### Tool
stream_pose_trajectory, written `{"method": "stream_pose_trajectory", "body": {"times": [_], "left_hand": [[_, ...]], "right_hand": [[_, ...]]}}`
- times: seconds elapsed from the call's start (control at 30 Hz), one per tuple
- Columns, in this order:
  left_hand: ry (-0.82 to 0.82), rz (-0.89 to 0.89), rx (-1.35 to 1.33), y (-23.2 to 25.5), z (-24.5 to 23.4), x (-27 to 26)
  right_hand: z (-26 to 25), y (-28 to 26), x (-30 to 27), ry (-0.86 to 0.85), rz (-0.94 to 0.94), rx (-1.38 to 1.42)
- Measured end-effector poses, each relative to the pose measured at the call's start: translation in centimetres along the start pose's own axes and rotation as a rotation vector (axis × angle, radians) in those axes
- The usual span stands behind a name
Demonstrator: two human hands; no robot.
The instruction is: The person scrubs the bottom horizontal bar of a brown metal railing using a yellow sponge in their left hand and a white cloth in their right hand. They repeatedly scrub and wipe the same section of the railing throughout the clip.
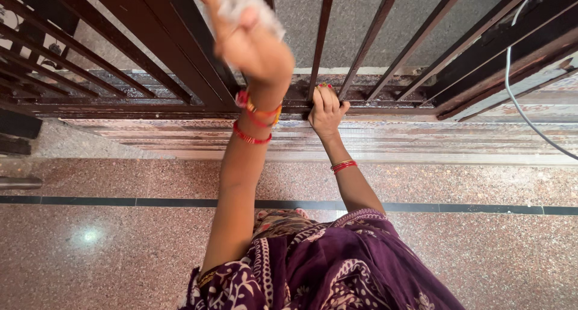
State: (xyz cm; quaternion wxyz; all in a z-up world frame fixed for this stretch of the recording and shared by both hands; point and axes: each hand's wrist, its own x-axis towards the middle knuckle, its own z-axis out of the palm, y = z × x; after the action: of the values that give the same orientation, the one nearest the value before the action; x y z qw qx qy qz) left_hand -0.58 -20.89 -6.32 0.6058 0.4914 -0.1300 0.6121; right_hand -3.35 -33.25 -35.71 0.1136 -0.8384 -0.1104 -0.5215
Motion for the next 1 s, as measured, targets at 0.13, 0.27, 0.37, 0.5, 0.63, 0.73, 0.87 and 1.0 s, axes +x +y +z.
{"method": "stream_pose_trajectory", "body": {"times": [0.13, 0.27, 0.37, 0.5, 0.63, 0.73, 0.87, 1.0], "left_hand": [[-0.225, 0.224, 0.191, 0.1, 0.9, -1.0], [-0.232, -0.01, 0.116, 1.4, -0.2, -2.7], [-0.248, -0.255, 0.066, 0.4, -1.8, -4.1], [-0.354, -0.247, 0.153, -1.4, -4.5, -7.0], [-0.431, -0.297, 0.027, -1.4, -6.1, -8.5], [-0.459, -0.404, -0.025, -1.3, -5.6, -7.5], [-0.473, -0.499, -0.324, -2.2, -4.3, -4.3], [-0.413, -0.241, -0.243, -1.6, -2.5, -1.7]], "right_hand": [[-0.1, 0.0, -0.1, -0.014, 0.005, 0.01], [-0.2, 0.0, 0.1, -0.001, -0.001, 0.005], [-0.2, 0.0, 0.1, 0.004, -0.005, -0.001], [-0.2, -0.1, 0.0, 0.005, -0.002, 0.005], [-0.2, -0.1, 0.1, 0.0, -0.001, 0.011], [0.0, 0.0, 0.2, 0.01, -0.002, 0.002], [-0.1, -0.1, -0.1, -0.003, 0.005, 0.004], [0.0, -0.1, -0.1, -0.004, 0.008, -0.008]]}}
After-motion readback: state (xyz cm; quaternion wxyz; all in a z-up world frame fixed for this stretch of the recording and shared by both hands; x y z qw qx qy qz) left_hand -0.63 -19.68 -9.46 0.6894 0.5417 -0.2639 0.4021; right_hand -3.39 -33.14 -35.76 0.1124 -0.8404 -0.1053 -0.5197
